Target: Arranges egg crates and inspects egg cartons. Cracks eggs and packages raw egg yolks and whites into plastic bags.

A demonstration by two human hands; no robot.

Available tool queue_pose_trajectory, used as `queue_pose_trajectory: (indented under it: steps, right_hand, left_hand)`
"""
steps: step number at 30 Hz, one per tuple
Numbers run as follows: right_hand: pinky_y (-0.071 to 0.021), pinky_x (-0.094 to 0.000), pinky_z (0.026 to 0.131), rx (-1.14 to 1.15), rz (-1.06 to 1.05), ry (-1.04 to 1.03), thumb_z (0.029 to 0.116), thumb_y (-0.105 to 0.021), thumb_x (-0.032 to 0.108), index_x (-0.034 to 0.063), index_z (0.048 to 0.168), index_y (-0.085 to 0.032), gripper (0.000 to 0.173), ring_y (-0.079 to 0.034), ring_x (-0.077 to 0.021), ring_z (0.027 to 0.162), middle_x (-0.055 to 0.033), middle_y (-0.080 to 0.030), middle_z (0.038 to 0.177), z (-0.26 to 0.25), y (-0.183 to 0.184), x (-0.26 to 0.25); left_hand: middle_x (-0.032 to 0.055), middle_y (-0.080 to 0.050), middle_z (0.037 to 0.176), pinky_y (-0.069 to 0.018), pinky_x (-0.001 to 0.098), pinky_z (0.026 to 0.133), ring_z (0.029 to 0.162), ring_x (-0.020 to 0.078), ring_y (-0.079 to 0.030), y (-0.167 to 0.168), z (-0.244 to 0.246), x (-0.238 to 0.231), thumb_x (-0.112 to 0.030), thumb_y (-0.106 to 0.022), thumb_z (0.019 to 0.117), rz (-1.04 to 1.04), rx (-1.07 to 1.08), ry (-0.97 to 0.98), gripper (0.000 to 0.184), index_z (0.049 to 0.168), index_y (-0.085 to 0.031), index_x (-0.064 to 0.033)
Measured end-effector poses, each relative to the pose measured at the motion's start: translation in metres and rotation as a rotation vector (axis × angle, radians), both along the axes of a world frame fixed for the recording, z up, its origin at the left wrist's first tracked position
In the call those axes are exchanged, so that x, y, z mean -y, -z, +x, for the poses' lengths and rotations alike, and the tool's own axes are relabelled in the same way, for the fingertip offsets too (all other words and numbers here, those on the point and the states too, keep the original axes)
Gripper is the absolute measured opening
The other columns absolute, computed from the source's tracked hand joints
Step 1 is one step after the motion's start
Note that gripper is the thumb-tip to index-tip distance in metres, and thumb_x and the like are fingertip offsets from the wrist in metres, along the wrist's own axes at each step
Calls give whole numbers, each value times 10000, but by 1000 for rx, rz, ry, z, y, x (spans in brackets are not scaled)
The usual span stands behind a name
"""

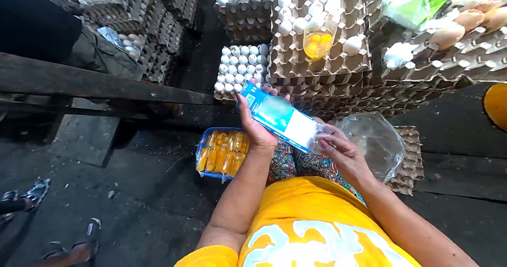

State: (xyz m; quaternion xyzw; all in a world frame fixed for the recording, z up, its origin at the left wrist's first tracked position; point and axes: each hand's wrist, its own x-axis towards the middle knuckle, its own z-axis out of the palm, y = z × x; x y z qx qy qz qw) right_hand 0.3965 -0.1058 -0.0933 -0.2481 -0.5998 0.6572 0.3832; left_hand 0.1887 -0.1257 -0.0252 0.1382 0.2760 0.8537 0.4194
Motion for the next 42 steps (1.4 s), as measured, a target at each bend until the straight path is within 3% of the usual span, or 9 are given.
queue_pose_trajectory:
  steps: [5, 8, 14, 18, 22, 27, 35, 38, 42]
  right_hand:
    - [-570, -296, 967, 107, 451, 51, 1003, -578, 62, 109, 1290, -700, 315, -603, -127, 1213, -130, -508, 1460, -9, 5, -5]
    - [-545, -338, 1000, 208, 631, 93, 997, -632, 87, 89, 1230, -728, 252, -601, -181, 1205, -183, -552, 1377, -13, 5, -6]
    - [-566, -445, 843, 416, 804, 123, 992, -610, 110, 127, 1277, -722, 306, -623, -288, 1059, -219, -561, 1271, -16, 1, -11]
    - [-557, -531, 935, 469, 825, 80, 969, -616, 73, 78, 1066, -751, 166, -596, -373, 1219, -241, -572, 1337, -15, -2, -14]
    - [-577, -463, 903, 421, 874, 132, 947, -591, 15, -10, 912, -693, 110, -659, -341, 1107, -226, -649, 1211, -17, -1, -18]
    - [-574, -319, 902, 341, 899, 222, 995, -584, 62, -8, 1003, -673, 113, -668, -235, 1078, -199, -650, 1183, -15, 1, -19]
    - [-595, -292, 870, 188, 800, 300, 1033, -567, 81, 25, 1049, -637, 91, -686, -151, 1008, -131, -671, 1139, 8, -3, -23]
    - [-629, -288, 770, 96, 603, 259, 1028, -601, 117, 82, 1125, -618, 105, -698, -119, 938, -88, -618, 1289, 11, -5, -26]
    - [-638, -339, 801, 151, 633, 126, 979, -657, 95, 153, 1401, -497, 456, -668, -197, 1134, -146, -430, 1539, 0, -4, -25]
  left_hand:
    - [43, -703, 995, -555, 579, 932, 1008, 256, -706, 11, -8, -3, -642, -212, 1055, -108, 193, -4, 612, 1205, -587, -183]
    - [52, -705, 970, -564, 588, 903, 996, 276, -712, 15, -8, -4, -665, -234, 1042, -194, 269, -7, 609, 1184, -568, -177]
    - [91, -698, 1052, -555, 599, 902, 1033, 316, -700, 27, -6, -8, -683, -267, 1031, -304, 313, 2, 621, 1233, -526, -156]
    - [127, -681, 1180, -538, 619, 923, 1116, 348, -671, 27, -3, -7, -715, -257, 1017, -332, 279, 42, 676, 1260, -522, -141]
    - [62, -700, 1250, -606, 415, 862, 1099, 228, -707, 30, 17, 3, -734, -410, 968, -359, 144, 267, 633, 1348, -562, -251]
    - [120, -706, 1191, -610, 391, 844, 1013, 247, -723, 40, 43, 6, -423, -373, 1080, -334, 186, 397, 439, 1405, -503, -157]
    - [72, -684, 1170, -586, 494, 902, 1048, 258, -702, 31, 24, -3, -506, -488, 1040, -397, 219, 220, 431, 1345, -547, -207]
    - [63, -688, 1164, -586, 493, 907, 1054, 249, -703, 34, 21, -4, -519, -500, 1033, -395, 213, 199, 436, 1347, -548, -220]
    - [99, -683, 1137, -595, 491, 880, 1019, 272, -706, 32, 27, -5, -510, -477, 1045, -391, 251, 202, 447, 1333, -542, -175]
